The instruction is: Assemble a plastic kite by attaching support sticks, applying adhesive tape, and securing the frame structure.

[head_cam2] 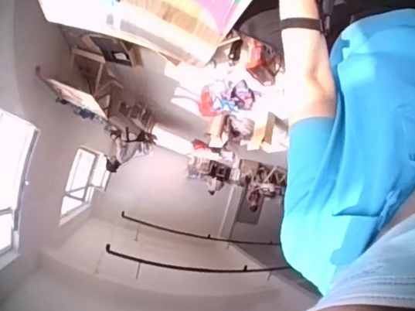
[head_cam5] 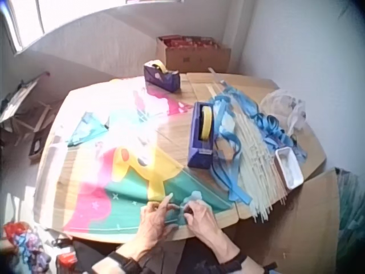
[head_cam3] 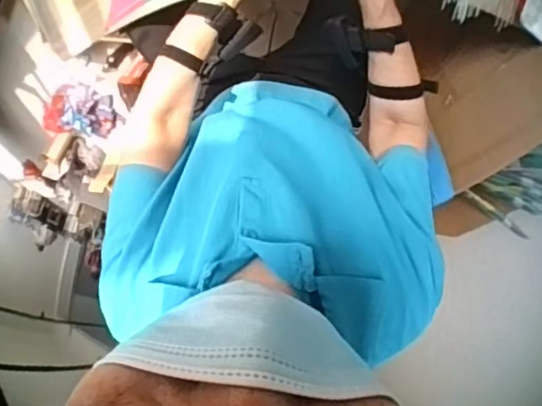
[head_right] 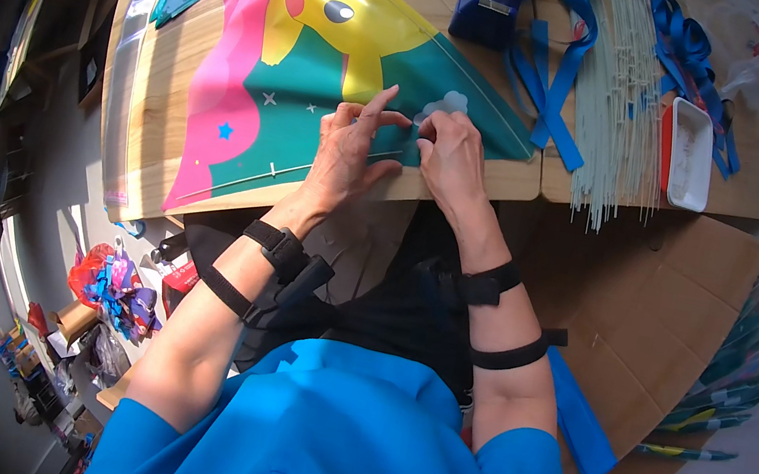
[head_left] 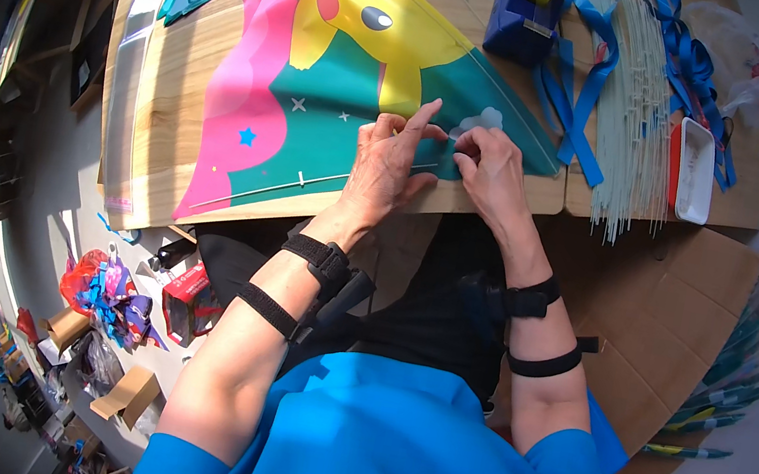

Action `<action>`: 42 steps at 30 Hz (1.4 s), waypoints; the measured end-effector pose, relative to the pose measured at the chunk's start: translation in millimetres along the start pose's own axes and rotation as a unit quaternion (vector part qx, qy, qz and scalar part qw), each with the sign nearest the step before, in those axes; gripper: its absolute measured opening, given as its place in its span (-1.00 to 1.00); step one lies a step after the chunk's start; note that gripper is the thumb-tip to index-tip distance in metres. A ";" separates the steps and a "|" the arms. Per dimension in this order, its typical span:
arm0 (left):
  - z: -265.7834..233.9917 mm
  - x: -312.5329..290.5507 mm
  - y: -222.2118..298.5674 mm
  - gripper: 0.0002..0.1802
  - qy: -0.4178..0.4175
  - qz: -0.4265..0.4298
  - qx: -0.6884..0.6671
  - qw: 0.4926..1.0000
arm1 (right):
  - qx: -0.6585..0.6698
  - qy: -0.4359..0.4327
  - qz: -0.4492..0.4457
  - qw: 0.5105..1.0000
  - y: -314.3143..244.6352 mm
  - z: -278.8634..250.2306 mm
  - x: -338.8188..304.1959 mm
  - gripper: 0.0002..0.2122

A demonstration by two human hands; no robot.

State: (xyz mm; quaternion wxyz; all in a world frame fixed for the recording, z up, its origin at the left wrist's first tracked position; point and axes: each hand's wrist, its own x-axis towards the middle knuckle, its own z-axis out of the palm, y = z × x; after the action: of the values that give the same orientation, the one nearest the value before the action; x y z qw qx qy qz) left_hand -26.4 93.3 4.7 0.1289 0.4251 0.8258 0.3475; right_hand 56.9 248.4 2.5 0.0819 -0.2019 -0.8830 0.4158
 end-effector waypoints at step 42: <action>-5.3 2.1 -2.8 0.17 -0.026 -0.037 -0.024 0.999 | -0.121 -0.075 -0.079 0.987 -20.3 1.1 4.4 -0.88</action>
State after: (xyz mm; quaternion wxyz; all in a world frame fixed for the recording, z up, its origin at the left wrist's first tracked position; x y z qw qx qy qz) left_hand -32.0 91.3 6.8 0.1736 0.4001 0.8286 0.3509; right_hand 46.8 237.9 17.3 0.0226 -0.1083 -0.9436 0.3121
